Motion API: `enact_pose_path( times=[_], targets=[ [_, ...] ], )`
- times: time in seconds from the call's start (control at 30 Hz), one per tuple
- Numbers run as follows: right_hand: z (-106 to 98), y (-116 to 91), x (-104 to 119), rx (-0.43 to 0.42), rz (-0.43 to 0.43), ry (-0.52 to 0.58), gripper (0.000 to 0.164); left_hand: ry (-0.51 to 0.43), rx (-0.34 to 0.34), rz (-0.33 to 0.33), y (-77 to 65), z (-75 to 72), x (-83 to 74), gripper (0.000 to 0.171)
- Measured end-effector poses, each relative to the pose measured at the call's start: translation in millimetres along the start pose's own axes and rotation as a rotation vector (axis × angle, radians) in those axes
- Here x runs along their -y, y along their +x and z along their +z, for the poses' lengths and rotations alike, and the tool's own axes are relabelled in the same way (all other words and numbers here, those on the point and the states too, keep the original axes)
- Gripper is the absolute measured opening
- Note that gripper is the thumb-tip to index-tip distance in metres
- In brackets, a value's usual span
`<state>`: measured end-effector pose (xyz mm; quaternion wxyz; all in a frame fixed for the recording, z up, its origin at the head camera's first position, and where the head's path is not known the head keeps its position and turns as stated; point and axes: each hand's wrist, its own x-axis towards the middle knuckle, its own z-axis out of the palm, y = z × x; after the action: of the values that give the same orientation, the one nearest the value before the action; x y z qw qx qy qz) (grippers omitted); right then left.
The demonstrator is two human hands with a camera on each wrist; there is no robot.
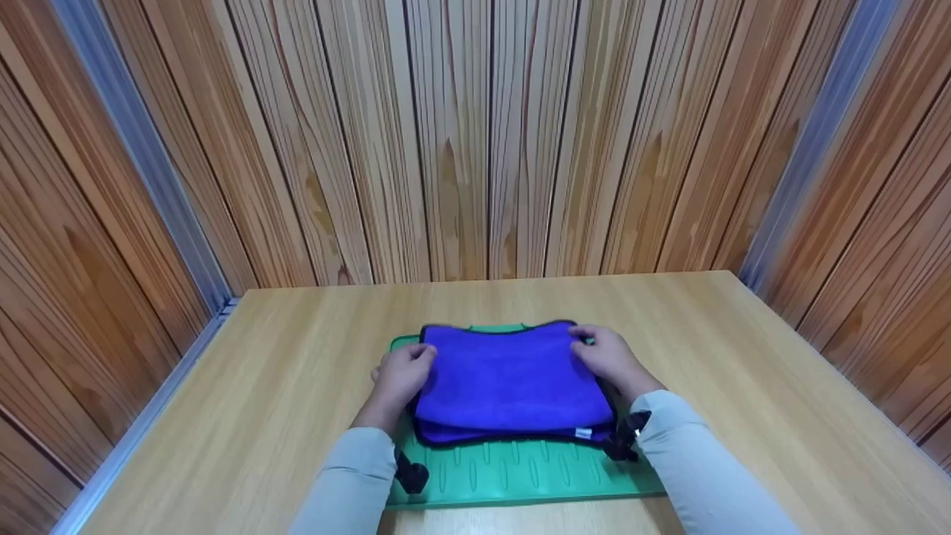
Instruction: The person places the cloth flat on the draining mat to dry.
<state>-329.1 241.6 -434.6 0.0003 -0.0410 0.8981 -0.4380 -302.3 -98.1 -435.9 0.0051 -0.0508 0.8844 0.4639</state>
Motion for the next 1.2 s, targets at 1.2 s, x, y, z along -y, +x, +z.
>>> enact_pose_path(
  times=[1.2],
  targets=[
    [-25.5, -77.9, -27.6, 0.224, -0.058, 0.093, 0.065, -0.031, 0.205, 0.085, -61.6, -20.9, 42.9, 0.052]
  ],
)
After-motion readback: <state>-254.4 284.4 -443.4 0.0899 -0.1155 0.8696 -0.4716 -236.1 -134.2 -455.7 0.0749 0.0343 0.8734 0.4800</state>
